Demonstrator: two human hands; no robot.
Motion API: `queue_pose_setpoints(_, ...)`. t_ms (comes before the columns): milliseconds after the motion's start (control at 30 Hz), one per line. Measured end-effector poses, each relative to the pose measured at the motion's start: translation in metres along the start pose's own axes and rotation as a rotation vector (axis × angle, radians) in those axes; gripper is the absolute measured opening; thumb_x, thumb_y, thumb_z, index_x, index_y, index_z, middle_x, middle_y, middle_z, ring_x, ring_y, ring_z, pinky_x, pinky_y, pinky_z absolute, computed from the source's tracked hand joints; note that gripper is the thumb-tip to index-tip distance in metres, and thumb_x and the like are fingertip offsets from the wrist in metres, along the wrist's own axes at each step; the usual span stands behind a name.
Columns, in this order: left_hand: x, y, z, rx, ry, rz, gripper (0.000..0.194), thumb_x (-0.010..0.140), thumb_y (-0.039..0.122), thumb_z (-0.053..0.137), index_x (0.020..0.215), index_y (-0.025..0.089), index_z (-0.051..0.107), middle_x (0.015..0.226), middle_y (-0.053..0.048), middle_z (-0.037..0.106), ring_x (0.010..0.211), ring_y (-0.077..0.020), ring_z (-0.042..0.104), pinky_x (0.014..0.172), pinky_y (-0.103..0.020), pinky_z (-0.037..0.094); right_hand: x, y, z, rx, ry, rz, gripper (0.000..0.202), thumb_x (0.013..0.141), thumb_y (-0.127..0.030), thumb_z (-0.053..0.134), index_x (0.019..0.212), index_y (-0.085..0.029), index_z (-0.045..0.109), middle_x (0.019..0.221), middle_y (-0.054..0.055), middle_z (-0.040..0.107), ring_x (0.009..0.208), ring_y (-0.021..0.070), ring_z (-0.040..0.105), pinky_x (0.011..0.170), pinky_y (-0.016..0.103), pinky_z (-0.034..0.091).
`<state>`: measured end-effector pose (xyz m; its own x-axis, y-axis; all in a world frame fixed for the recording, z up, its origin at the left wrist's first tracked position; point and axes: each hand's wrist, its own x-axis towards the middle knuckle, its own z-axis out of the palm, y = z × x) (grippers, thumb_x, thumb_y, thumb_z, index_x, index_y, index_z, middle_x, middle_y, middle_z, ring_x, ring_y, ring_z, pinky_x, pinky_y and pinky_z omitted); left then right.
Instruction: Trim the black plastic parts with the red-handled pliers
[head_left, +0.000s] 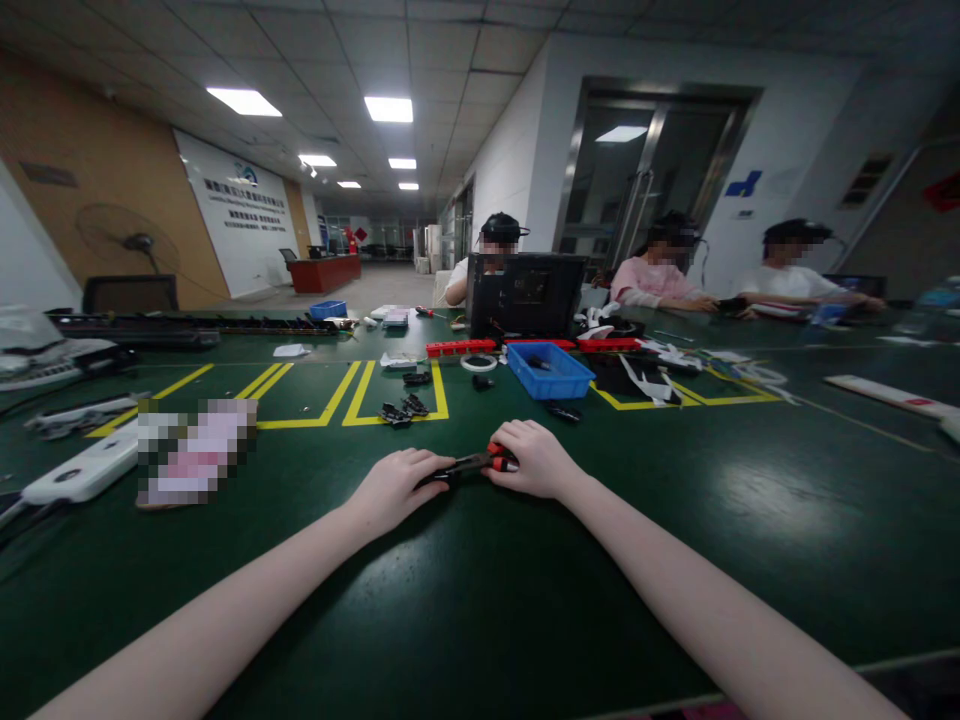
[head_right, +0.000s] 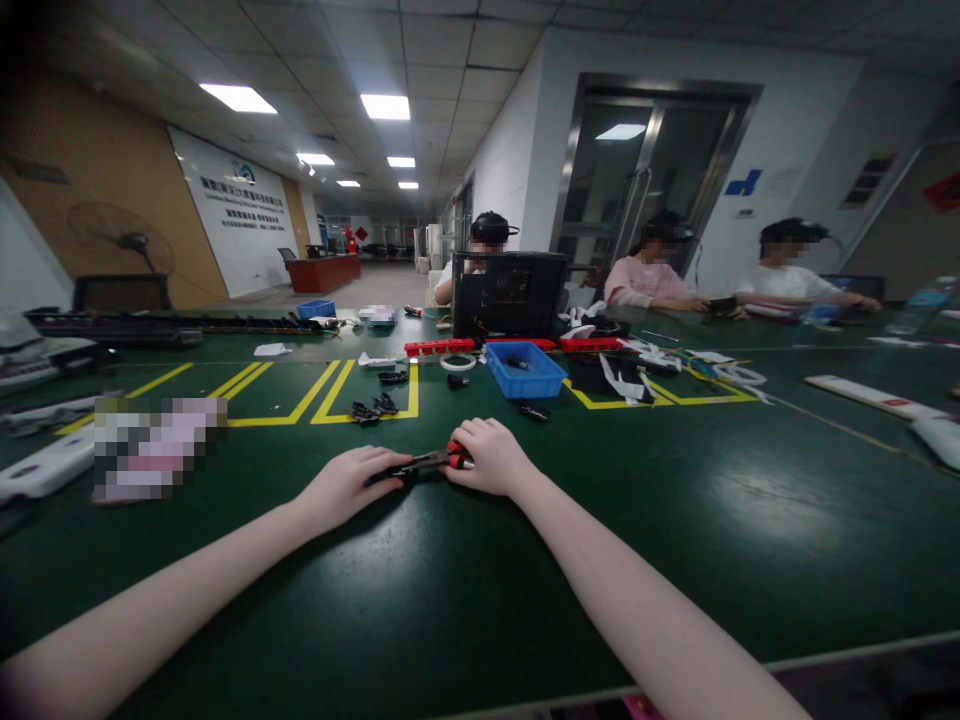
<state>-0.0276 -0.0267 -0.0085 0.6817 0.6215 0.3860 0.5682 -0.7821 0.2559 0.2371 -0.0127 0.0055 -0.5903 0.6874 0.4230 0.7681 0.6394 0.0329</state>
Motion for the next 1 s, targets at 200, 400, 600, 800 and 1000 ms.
queue_pose_setpoints(200, 0.000, -0.001, 0.000, -0.087, 0.027, -0.088, 0.027, 0.092, 0.030, 0.058, 0.118, 0.024, 0.058, 0.107, -0.004, 0.067, 0.096, -0.0225, 0.062, 0.082, -0.035, 0.050, 0.000, 0.000, 0.000, -0.010, 0.037, 0.001, 0.028, 0.078, -0.044, 0.064, 0.088, -0.018, 0.059, 0.091, 0.007, 0.060, 0.082, 0.0197, 0.053, 0.072, 0.032, 0.037)
queue_pose_setpoints(400, 0.001, -0.007, 0.003, -0.205, 0.051, -0.183, 0.033, 0.088, 0.029, 0.062, 0.120, 0.023, 0.057, 0.112, -0.005, 0.066, 0.103, -0.0233, 0.062, 0.088, -0.037, 0.050, 0.000, 0.000, 0.000, -0.048, 0.085, 0.044, 0.028, 0.078, -0.044, 0.063, 0.088, -0.017, 0.061, 0.089, 0.008, 0.061, 0.083, 0.0212, 0.053, 0.072, 0.033, 0.038)
queue_pose_setpoints(600, 0.001, -0.012, 0.005, -0.257, 0.058, -0.134, 0.031, 0.089, 0.027, 0.062, 0.119, 0.023, 0.061, 0.111, -0.006, 0.065, 0.102, -0.0224, 0.062, 0.090, -0.036, 0.050, -0.001, 0.001, -0.001, -0.039, 0.158, 0.102, 0.028, 0.080, -0.045, 0.062, 0.089, -0.018, 0.061, 0.091, 0.008, 0.062, 0.085, 0.0216, 0.054, 0.073, 0.033, 0.039)
queue_pose_setpoints(800, 0.003, -0.017, 0.006, -0.352, 0.071, -0.102, 0.024, 0.087, 0.025, 0.064, 0.111, 0.021, 0.066, 0.107, -0.006, 0.066, 0.097, -0.0204, 0.063, 0.089, -0.035, 0.050, 0.000, -0.001, 0.001, -0.035, 0.106, 0.032, 0.030, 0.079, -0.045, 0.062, 0.090, -0.017, 0.062, 0.090, 0.008, 0.062, 0.083, 0.0206, 0.054, 0.072, 0.032, 0.039)
queue_pose_setpoints(1000, 0.004, -0.020, 0.006, -0.412, 0.082, -0.102, 0.022, 0.085, 0.025, 0.067, 0.105, 0.018, 0.068, 0.104, -0.007, 0.067, 0.095, -0.0209, 0.063, 0.089, -0.036, 0.050, 0.000, -0.003, 0.002, -0.040, 0.096, 0.025, 0.029, 0.078, -0.046, 0.063, 0.087, -0.018, 0.062, 0.087, 0.007, 0.062, 0.080, 0.0202, 0.054, 0.070, 0.032, 0.038)
